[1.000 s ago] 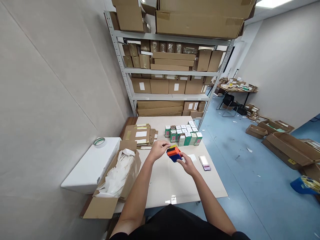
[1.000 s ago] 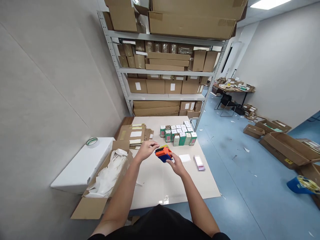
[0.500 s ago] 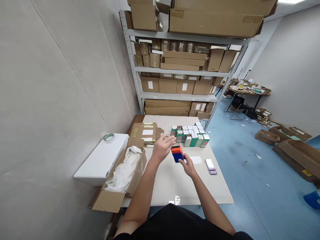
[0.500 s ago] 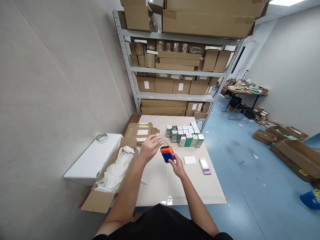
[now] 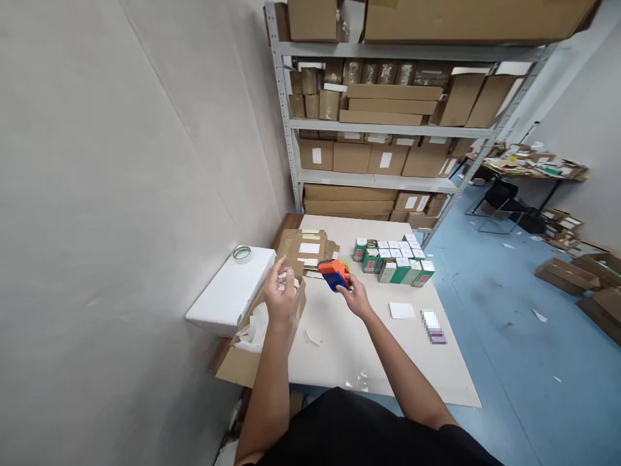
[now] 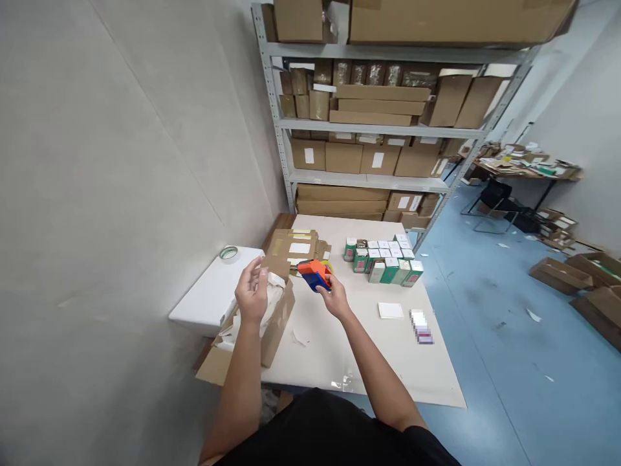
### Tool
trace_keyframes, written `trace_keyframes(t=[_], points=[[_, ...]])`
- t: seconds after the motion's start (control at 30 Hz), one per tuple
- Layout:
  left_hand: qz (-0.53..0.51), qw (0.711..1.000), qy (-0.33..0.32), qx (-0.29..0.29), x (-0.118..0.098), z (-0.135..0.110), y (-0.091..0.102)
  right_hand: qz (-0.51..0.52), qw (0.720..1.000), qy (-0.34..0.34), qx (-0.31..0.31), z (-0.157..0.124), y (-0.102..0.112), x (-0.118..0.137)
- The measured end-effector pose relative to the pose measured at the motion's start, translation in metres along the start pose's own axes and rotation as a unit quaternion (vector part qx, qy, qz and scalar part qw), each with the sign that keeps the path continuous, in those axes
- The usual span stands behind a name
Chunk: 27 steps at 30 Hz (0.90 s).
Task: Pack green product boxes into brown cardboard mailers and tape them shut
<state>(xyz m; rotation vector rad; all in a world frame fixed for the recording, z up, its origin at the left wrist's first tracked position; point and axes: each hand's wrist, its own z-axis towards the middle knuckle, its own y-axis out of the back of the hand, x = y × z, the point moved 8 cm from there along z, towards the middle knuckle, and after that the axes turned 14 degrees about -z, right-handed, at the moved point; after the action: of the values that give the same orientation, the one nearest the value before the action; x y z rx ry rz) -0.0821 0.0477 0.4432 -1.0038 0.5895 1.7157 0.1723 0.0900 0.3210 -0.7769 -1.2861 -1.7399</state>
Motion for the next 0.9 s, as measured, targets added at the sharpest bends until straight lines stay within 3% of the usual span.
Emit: trace_keyframes(t=[0.23,0.47,0.63,0.73,0.9], points=[[0.075,0.99,0.059,-0.101,0.051,-0.001,0.12,-0.016,0.996,0.009,0.088,0.009,-0.113,0.02],[0.126,0.974,0.104,-0.155,0.079,-0.023,0.231,-0.102,0.981,0.04,0.16,-0.002,-0.237,0.054],[0.162,0.971,0.126,-0.122,0.08,-0.036,0.278,-0.225,0.946,0.106,0.209,0.006,-0.324,0.094],[0.175,0.967,0.125,-0.138,0.073,-0.041,0.305,-0.304,0.915,0.143,0.224,0.015,-0.373,0.116],[0.179,0.963,0.126,-0.156,0.066,-0.049,0.335,-0.394,0.856,0.176,0.286,0.02,-0.436,0.131]])
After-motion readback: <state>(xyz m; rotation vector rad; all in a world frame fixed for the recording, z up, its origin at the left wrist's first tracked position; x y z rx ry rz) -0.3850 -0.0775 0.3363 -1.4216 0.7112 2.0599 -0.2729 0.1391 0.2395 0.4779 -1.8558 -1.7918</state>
